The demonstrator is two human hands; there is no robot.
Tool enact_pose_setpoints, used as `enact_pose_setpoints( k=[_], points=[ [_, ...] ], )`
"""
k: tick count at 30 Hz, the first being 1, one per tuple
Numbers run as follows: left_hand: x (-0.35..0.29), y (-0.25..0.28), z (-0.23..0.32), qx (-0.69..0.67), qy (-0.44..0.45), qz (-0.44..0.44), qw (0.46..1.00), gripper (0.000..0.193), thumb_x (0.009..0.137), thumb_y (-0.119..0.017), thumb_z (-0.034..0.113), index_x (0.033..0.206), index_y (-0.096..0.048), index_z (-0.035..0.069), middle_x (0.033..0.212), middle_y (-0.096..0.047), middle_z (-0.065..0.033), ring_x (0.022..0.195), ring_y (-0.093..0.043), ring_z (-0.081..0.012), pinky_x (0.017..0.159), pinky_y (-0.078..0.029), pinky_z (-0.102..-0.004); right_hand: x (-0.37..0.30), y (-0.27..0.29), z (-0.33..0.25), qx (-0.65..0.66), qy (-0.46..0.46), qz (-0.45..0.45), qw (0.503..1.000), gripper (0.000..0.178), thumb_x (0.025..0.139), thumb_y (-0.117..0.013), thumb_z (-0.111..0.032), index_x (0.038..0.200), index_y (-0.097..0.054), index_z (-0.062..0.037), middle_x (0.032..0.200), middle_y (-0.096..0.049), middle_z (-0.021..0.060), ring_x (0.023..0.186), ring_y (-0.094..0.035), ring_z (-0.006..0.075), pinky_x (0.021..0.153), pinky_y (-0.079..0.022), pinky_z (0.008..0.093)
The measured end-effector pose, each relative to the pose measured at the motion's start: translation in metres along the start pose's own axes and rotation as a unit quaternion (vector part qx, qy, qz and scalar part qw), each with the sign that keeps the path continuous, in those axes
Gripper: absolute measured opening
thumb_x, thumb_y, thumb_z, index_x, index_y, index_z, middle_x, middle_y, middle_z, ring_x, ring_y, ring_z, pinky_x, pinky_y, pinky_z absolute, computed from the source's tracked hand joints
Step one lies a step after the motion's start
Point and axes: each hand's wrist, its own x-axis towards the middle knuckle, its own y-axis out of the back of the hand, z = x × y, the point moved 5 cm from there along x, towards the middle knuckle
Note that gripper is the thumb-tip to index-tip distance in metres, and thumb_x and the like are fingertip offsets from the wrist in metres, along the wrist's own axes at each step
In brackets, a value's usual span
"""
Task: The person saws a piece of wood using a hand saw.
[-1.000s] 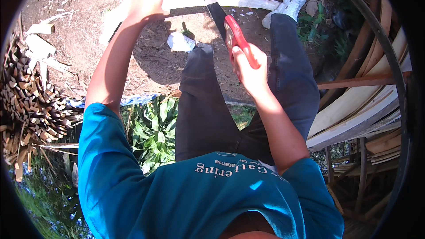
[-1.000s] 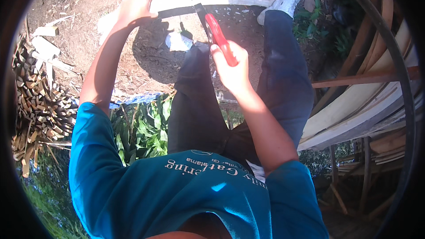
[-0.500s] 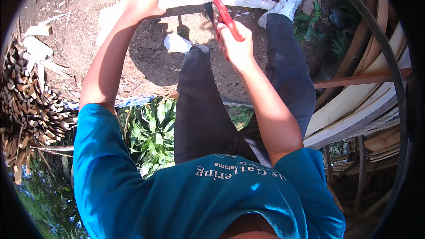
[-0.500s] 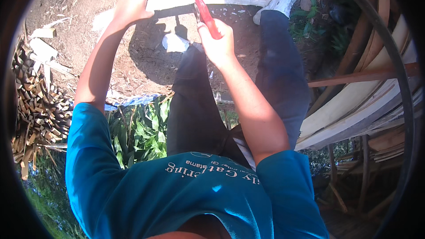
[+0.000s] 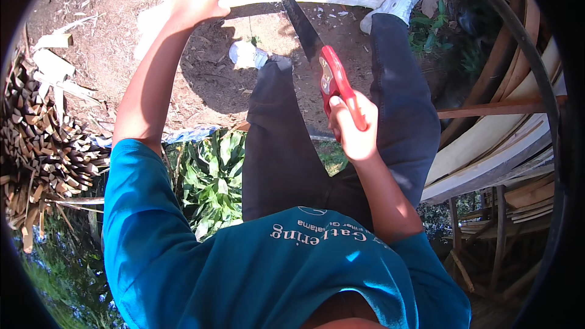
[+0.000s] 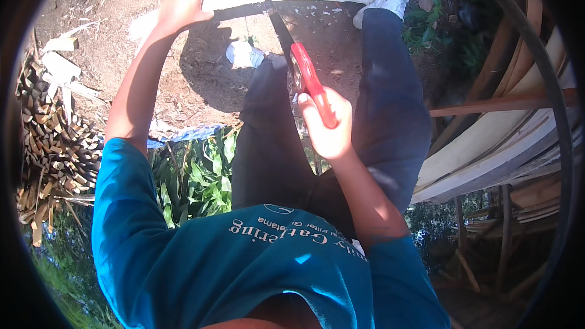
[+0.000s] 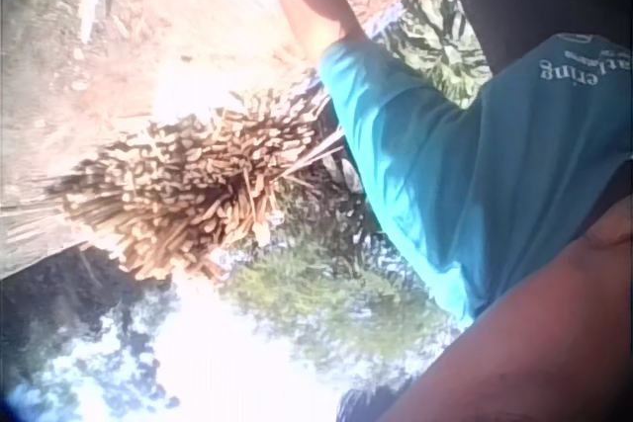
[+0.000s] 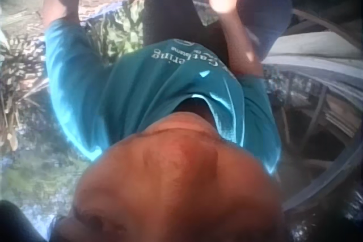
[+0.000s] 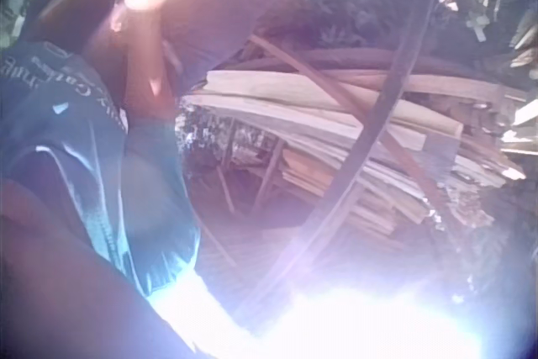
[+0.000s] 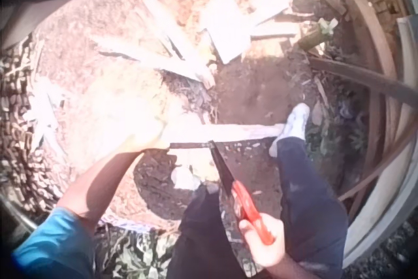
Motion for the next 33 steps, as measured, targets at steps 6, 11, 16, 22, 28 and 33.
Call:
enact_pose_setpoints(
  k=[6,11,16,22,28,33],
  points=[
    [0.017,0.014,0.02,0.004,-0.019,0.003,1.0,0.034,0.073,-0.073,0.033,0.091,-0.072,0.004,0.086,-0.074,-0.018,0.081,-0.074,-0.0341,0.076,-0.06,-0.0447,0.127,-0.03,-0.002,0.007,0.046,0.035,0.998,0.018,0.097,-0.068,-0.016,0.085,-0.065,-0.0029,0.064,-0.052,-0.0066,0.056,-0.047,0.0035,0.051,-0.039,0.0262],
    [0.008,0.006,0.0,-0.004,0.015,-0.031,0.999,0.035,0.073,-0.072,0.033,0.092,-0.073,0.004,0.089,-0.074,-0.0187,0.082,-0.074,-0.0348,0.077,-0.06,-0.0452,0.007,-0.003,0.004,0.031,-0.005,0.011,0.999,0.01,0.097,-0.065,-0.008,0.093,-0.067,0.0008,0.066,-0.058,-0.0043,0.055,-0.052,0.0037,0.051,-0.042,0.0221],
    [0.013,0.009,0.011,-0.006,0.039,-0.058,0.998,0.037,0.074,-0.073,0.035,0.095,-0.073,0.004,0.087,-0.074,-0.0188,0.083,-0.074,-0.0345,0.079,-0.06,-0.0447,0.053,-0.017,-0.007,0.025,0.008,0.008,1.0,0.015,0.099,-0.064,-0.012,0.088,-0.066,-0.0025,0.065,-0.056,-0.0054,0.054,-0.049,0.0021,0.05,-0.039,0.0219],
    [0.008,0.007,0.0,-0.005,0.049,-0.096,0.994,0.036,0.076,-0.075,0.031,0.1,-0.072,0.004,0.09,-0.075,-0.0181,0.087,-0.074,-0.0328,0.081,-0.06,-0.0448,0.04,-0.021,-0.003,0.037,-0.002,-0.003,0.999,0.016,0.099,-0.064,-0.013,0.087,-0.065,-0.0011,0.065,-0.057,-0.0034,0.054,-0.051,0.0031,0.05,-0.041,0.0229],
    [0.017,0.016,0.017,-0.001,0.059,-0.12,0.991,0.039,0.078,-0.074,0.034,0.102,-0.072,0.004,0.091,-0.075,-0.0179,0.087,-0.074,-0.0329,0.08,-0.06,-0.0447,0.075,-0.021,0.004,0.02,0.045,0.022,0.999,0.017,0.099,-0.061,-0.014,0.084,-0.06,-0.0036,0.055,-0.053,-0.0003,0.043,-0.044,0.0071,0.044,-0.037,0.0246],
    [0.015,0.008,-0.001,-0.012,0.036,-0.089,0.995,0.038,0.076,-0.073,0.035,0.099,-0.073,0.004,0.091,-0.075,-0.018,0.087,-0.074,-0.0338,0.081,-0.06,-0.046,0.066,-0.028,-0.009,0.032,0.01,0.013,0.999,0.016,0.098,-0.062,-0.013,0.087,-0.062,-0.0016,0.056,-0.055,0.0019,0.043,-0.047,0.0071,0.042,-0.038,0.025]
  ],
)
